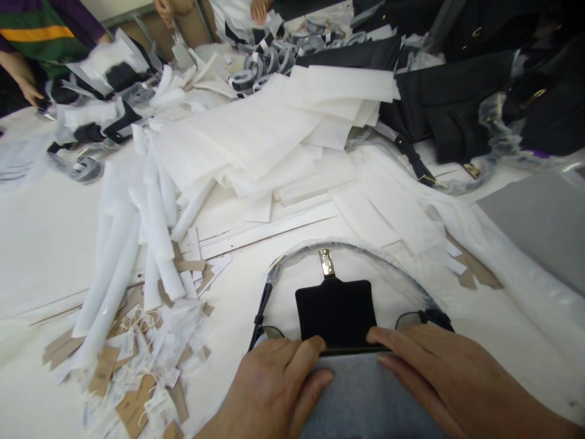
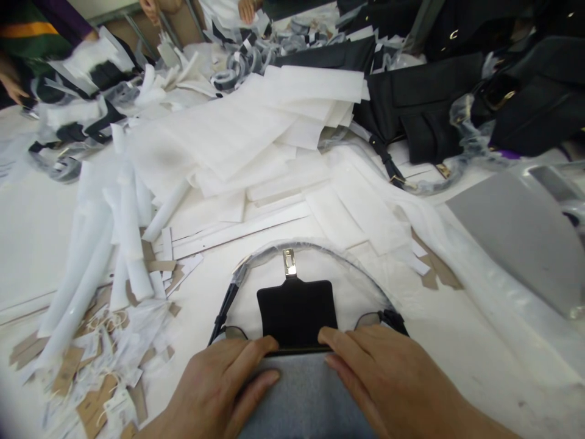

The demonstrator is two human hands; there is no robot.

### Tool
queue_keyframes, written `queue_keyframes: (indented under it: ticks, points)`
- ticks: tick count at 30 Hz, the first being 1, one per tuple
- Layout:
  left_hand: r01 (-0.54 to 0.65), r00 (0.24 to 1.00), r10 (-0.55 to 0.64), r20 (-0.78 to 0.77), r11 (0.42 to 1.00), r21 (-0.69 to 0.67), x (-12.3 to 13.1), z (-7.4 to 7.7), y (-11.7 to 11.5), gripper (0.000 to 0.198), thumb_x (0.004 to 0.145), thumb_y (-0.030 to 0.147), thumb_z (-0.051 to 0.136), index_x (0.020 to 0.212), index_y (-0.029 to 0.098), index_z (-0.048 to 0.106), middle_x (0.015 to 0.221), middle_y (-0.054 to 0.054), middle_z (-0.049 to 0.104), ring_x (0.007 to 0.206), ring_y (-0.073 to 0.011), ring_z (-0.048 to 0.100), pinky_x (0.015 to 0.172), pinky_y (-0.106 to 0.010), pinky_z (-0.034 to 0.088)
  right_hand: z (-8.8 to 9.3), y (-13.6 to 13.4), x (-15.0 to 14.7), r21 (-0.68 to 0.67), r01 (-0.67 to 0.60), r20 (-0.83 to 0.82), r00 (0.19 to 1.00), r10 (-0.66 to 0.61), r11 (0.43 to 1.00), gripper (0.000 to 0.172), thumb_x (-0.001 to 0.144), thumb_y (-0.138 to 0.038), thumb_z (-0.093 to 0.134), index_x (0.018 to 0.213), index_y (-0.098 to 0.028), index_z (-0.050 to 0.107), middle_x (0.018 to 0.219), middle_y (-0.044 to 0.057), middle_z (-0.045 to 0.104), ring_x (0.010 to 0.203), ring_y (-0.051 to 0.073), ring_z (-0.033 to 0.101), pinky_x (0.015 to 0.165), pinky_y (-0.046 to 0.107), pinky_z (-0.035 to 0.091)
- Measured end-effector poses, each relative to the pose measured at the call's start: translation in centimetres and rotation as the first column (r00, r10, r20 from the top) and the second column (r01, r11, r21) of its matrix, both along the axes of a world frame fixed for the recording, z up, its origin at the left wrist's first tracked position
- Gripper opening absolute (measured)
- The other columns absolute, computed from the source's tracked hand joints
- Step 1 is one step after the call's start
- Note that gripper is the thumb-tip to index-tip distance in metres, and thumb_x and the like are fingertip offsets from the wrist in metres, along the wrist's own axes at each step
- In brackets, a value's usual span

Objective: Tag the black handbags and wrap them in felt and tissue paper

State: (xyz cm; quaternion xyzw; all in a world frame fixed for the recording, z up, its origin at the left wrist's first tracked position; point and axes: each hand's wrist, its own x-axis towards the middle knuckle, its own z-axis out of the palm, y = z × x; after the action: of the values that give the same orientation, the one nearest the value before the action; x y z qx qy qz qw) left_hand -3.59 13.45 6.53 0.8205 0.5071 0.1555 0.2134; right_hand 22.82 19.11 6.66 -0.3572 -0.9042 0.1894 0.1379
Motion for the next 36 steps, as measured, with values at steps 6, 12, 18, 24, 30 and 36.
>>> queue_keyframes:
  ticks: [6, 12, 18, 24, 30, 36]
  points:
    - [0.015, 1.0, -0.015, -0.015, 1.0, 0.012, 0.2, -0.5, 0.3, 0.02, 0.104, 0.033, 0.041, 0.109, 0.022, 0.056, 0.08, 0.0, 0.068, 0.063, -0.0171, 0.063, 0.055, -0.029, 0.049, -1.5, 0.2, -0.4, 0.017, -0.037, 0.129, 0.991, 0.035, 0.999, 0.03, 0.104, -0.025, 0.037, 0.118, -0.02, 0.063, 0.083, 0.005, 0.071, 0.069, 0.02, 0.067, 0.062, 0.034, 0.051]
    - [0.02, 0.997, 0.007, -0.076, 0.94, 0.341, 1.3, 0.0, -0.7, 0.025, 0.101, 0.018, 0.042, 0.108, 0.021, 0.066, 0.124, -0.006, 0.069, 0.111, -0.0217, 0.063, 0.103, -0.043, 0.047, -0.3, -0.3, 0.1, 0.142, -0.126, 0.033, 0.992, 0.123, 0.982, 0.035, 0.101, -0.015, 0.041, 0.127, -0.021, 0.063, 0.118, 0.009, 0.071, 0.111, 0.026, 0.064, 0.102, 0.051, 0.047]
    - [0.126, 0.979, -0.127, 0.158, 0.992, 0.018, 1.6, 0.9, -2.0, 0.018, 0.1, 0.021, 0.049, 0.11, 0.019, 0.063, 0.102, -0.001, 0.075, 0.093, -0.0115, 0.069, 0.109, -0.031, 0.045, 1.0, -2.1, -0.3, -0.047, -0.251, -0.178, 0.955, 0.239, 0.967, 0.022, 0.102, -0.024, 0.05, 0.106, -0.027, 0.071, 0.108, -0.002, 0.075, 0.104, 0.015, 0.066, 0.113, 0.036, 0.041]
    - [-0.002, 0.985, 0.028, 0.17, 0.988, -0.156, 2.6, 0.9, -2.9, 0.026, 0.09, 0.035, 0.066, 0.11, 0.02, 0.06, 0.109, -0.004, 0.07, 0.101, -0.0196, 0.066, 0.111, -0.043, 0.043, 1.1, -3.1, -1.4, -0.206, -0.094, -0.11, 0.991, 0.073, 0.974, 0.025, 0.088, -0.034, 0.066, 0.11, -0.021, 0.068, 0.105, 0.004, 0.072, 0.1, 0.022, 0.065, 0.106, 0.04, 0.045]
    - [-0.031, 0.984, 0.065, 0.168, 0.979, -0.2, 3.3, 0.4, -3.5, 0.025, 0.086, 0.027, 0.069, 0.108, 0.022, 0.059, 0.111, -0.002, 0.067, 0.104, -0.0197, 0.062, 0.113, -0.046, 0.038, 1.1, -3.5, -2.0, -0.311, -0.075, -0.049, 0.997, 0.063, 0.947, 0.015, 0.088, -0.026, 0.062, 0.101, -0.021, 0.065, 0.107, 0.004, 0.068, 0.105, 0.024, 0.058, 0.107, 0.046, 0.038]
    - [-0.03, 0.983, 0.064, 0.172, 0.98, -0.195, 3.3, 0.3, -3.6, 0.024, 0.085, 0.024, 0.068, 0.107, 0.022, 0.059, 0.11, -0.002, 0.066, 0.103, -0.0195, 0.062, 0.113, -0.045, 0.038, 0.8, -3.8, -2.4, -0.381, -0.041, -0.06, 0.998, 0.02, 0.924, 0.016, 0.086, -0.023, 0.062, 0.102, -0.021, 0.062, 0.106, 0.004, 0.064, 0.104, 0.024, 0.054, 0.105, 0.046, 0.034]
